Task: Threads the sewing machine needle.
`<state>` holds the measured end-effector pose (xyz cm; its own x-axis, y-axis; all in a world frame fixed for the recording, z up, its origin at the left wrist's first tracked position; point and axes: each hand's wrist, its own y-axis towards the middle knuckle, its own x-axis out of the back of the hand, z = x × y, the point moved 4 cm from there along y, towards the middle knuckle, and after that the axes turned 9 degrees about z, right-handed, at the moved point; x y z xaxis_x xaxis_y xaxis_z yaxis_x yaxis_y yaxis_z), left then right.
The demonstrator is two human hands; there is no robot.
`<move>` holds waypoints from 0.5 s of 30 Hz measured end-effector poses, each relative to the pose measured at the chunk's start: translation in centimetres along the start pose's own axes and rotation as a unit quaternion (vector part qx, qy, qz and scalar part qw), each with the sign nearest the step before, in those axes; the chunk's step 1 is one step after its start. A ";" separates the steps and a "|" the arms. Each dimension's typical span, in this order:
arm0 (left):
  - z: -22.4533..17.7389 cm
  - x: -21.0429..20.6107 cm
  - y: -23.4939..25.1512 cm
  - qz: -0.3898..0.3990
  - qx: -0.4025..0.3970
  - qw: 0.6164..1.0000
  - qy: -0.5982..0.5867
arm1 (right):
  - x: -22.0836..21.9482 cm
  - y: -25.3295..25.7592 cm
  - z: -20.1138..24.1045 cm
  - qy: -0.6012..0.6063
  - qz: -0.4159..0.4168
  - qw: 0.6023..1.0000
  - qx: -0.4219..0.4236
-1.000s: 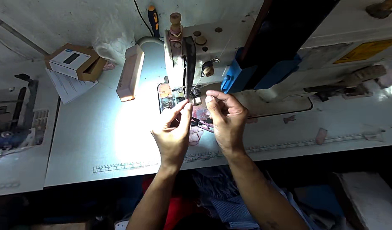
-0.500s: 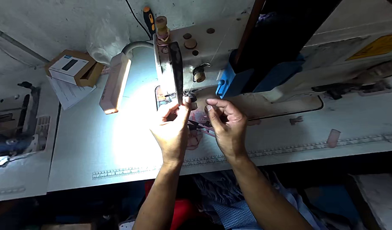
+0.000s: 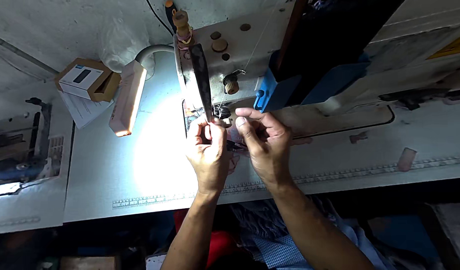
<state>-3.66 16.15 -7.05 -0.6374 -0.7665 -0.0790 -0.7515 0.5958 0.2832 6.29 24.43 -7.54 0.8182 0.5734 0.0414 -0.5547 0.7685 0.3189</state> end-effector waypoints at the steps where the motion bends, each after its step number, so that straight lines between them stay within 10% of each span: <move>1: 0.1 0.1 -0.1 0.018 0.009 0.999 -0.026 | -0.1 0.0 0.1 0.004 0.001 1.000 0.001; 15: -0.8 1.4 -3.2 0.113 0.036 0.984 -0.135 | -0.1 -1.0 1.9 -0.150 0.027 0.983 0.101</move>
<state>-2.00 12.98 -7.29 -0.8041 -0.5264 -0.2762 -0.5894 0.7666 0.2549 7.07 23.10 -6.04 0.8125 0.4792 0.3321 -0.5827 0.6497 0.4882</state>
